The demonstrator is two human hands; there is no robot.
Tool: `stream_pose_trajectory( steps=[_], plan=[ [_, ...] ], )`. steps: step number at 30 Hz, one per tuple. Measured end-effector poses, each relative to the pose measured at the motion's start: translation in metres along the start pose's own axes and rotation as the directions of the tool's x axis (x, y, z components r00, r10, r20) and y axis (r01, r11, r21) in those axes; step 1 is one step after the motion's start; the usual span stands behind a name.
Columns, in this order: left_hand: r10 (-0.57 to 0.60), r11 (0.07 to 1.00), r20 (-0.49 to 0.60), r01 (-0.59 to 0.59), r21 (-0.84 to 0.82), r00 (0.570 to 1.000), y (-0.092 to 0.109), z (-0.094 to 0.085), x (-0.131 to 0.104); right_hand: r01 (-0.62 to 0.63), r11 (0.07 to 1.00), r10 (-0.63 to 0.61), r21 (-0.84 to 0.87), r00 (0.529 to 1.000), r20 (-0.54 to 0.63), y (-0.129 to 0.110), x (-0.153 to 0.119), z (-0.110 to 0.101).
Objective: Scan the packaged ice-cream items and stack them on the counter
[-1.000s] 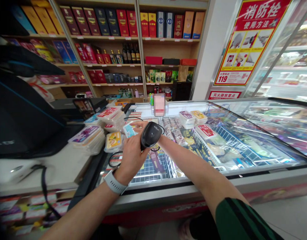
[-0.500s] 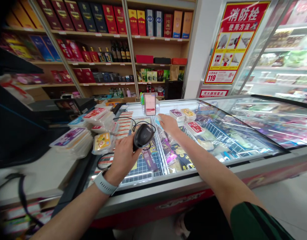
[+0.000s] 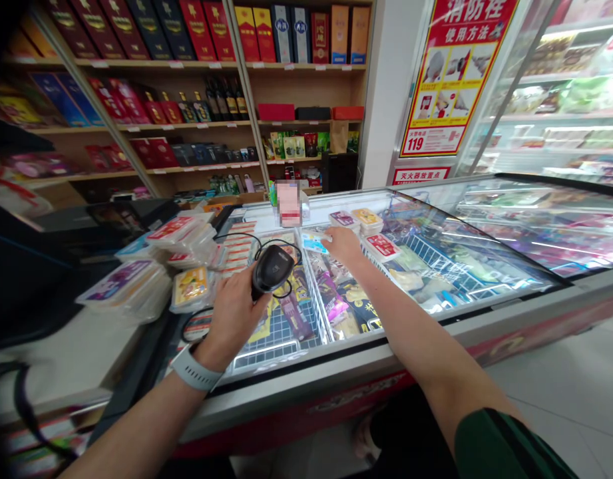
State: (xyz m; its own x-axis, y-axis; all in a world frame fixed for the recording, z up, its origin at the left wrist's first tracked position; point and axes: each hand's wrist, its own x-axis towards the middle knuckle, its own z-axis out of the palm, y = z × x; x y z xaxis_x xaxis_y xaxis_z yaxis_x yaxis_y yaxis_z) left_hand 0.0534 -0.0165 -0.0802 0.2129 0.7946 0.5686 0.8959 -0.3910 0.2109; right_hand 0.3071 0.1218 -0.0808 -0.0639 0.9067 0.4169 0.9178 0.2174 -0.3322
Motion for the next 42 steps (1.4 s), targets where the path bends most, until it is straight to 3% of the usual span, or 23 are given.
stream_pose_trajectory(
  steps=[6,11,17,42],
  plan=[
    [-0.002,1.000,-0.012,0.002,0.008,1.000,-0.001,0.000,0.001,-0.031,0.963,0.035,0.268,0.999,-0.011,-0.003,0.000,0.001],
    [-0.012,1.000,-0.010,0.012,0.004,1.000,-0.001,0.001,0.001,-0.074,0.862,0.078,0.501,0.997,0.015,-0.002,0.003,0.015],
    [-0.002,1.000,-0.008,0.002,0.011,1.000,-0.001,0.000,0.000,-0.117,0.528,0.092,0.841,0.992,0.081,-0.009,0.004,0.022],
    [0.017,0.999,-0.004,-0.016,0.029,1.000,-0.001,0.000,0.001,-0.108,0.399,0.043,0.910,0.994,0.099,-0.020,-0.003,0.018]
  ],
)
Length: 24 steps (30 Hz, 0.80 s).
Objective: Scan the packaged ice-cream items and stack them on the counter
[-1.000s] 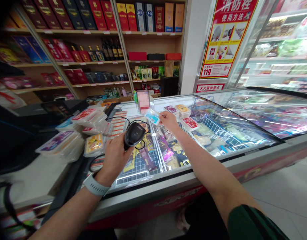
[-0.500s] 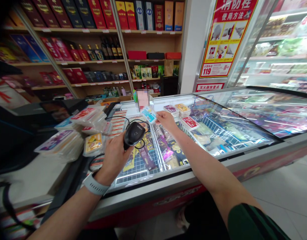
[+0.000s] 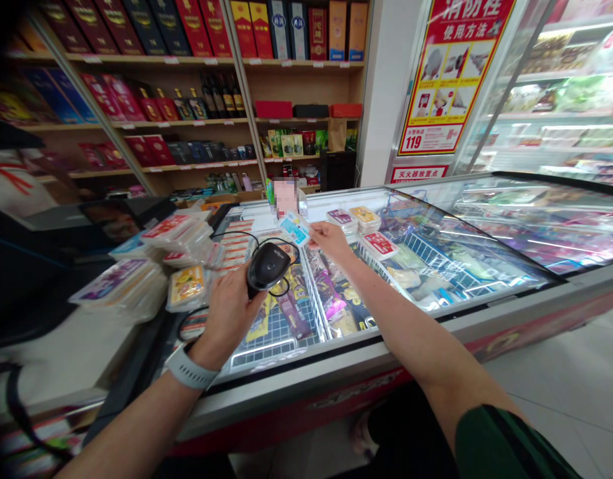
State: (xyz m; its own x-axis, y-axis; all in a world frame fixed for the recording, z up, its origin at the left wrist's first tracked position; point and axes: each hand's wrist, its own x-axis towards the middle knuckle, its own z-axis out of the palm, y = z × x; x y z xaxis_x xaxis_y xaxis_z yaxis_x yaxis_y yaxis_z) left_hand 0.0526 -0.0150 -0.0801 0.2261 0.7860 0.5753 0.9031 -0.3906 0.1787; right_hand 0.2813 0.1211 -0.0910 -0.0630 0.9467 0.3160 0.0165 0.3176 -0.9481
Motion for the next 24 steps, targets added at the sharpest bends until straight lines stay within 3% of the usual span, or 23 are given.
stream_pose_trajectory(
  steps=[9,14,17,20,22,24],
  plan=[
    [-0.014,1.000,0.014,0.014,-0.014,1.000,-0.001,0.002,0.000,0.050,0.998,-0.053,-0.048,0.997,-0.062,-0.005,0.002,-0.003],
    [-0.012,1.000,0.015,0.013,-0.025,1.000,-0.001,0.001,0.000,0.165,0.951,-0.218,-0.262,0.958,-0.186,-0.022,-0.007,-0.029],
    [-0.003,1.000,0.002,0.003,-0.028,1.000,-0.001,0.000,0.000,0.184,0.787,-0.423,-0.589,0.855,-0.298,-0.034,-0.027,-0.061],
    [-0.009,0.999,-0.009,0.009,-0.038,1.000,0.000,-0.001,-0.001,0.102,0.490,-0.598,-0.866,0.762,-0.248,-0.038,-0.054,-0.099],
    [-0.012,0.999,-0.007,0.012,-0.046,1.000,0.001,-0.002,-0.002,0.030,0.318,-0.620,-0.948,0.763,-0.184,-0.036,-0.071,-0.120],
    [-0.008,0.999,-0.001,0.008,-0.053,1.000,0.002,-0.002,-0.002,-0.017,0.195,-0.590,-0.981,0.797,-0.131,-0.031,-0.085,-0.135]
  ],
)
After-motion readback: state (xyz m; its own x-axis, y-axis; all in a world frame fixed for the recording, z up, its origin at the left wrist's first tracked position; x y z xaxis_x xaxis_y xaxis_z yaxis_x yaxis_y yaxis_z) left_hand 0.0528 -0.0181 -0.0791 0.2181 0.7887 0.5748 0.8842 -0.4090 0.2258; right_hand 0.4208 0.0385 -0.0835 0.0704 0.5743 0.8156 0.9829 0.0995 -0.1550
